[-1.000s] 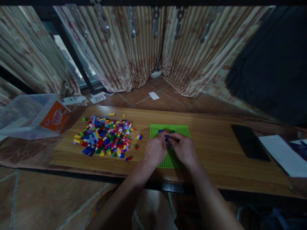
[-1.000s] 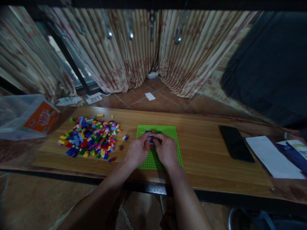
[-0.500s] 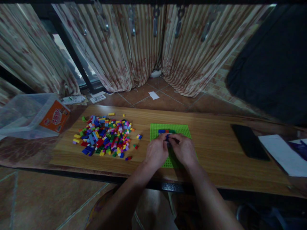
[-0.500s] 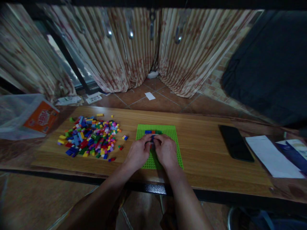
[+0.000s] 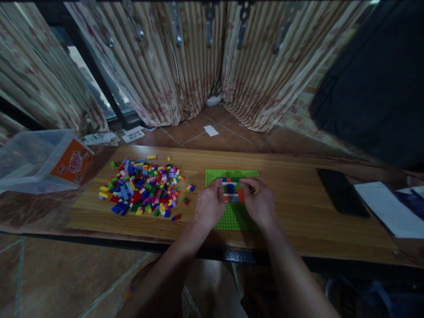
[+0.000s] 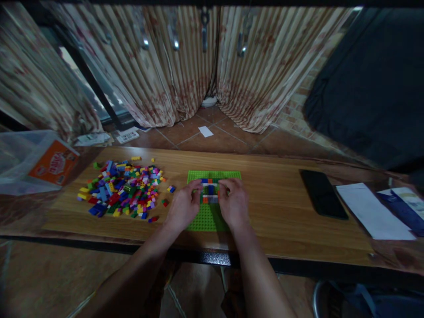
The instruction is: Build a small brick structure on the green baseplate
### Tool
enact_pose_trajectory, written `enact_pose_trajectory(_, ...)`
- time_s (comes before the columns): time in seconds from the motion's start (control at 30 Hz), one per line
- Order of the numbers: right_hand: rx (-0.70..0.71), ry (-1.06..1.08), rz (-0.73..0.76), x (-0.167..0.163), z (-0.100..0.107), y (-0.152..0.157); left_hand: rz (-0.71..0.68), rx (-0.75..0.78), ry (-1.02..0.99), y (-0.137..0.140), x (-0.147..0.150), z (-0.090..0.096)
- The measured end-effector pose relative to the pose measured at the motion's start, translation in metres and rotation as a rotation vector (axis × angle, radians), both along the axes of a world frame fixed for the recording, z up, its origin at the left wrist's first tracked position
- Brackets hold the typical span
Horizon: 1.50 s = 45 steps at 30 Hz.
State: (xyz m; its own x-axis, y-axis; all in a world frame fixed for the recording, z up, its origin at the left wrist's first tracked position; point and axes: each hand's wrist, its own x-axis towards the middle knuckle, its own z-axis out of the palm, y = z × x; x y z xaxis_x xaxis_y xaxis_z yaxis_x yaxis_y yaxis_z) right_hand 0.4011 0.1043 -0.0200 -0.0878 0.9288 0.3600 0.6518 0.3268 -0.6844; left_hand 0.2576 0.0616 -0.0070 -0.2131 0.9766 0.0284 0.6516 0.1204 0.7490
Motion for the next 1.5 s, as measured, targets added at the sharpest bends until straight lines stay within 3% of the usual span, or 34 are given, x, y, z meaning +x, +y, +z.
enact_pose_trajectory(0.2, -0.030, -0.011, -0.007, 0.003, -0.007, 0.003, 0.080, 0.019, 0.097, 0.003, -0.007, 0.003)
enact_pose_trajectory(0.43, -0.019, -0.159, 0.067, -0.002, -0.013, -0.004, -0.070, 0.129, 0.308, -0.004, 0.001, -0.009)
enact_pose_trajectory(0.63, -0.026, -0.187, 0.062, -0.002, -0.015, -0.007, -0.122, 0.093, 0.410, -0.010, 0.008, -0.012)
enact_pose_trajectory(1.27, -0.023, -0.306, 0.104, -0.002, -0.017, -0.012, -0.207, 0.022, 0.556, -0.027, 0.025, -0.010)
enact_pose_trajectory(1.5, -0.024, -0.345, 0.099, -0.004, -0.015, -0.015, -0.227, 0.011, 0.501, -0.027, 0.025, -0.007)
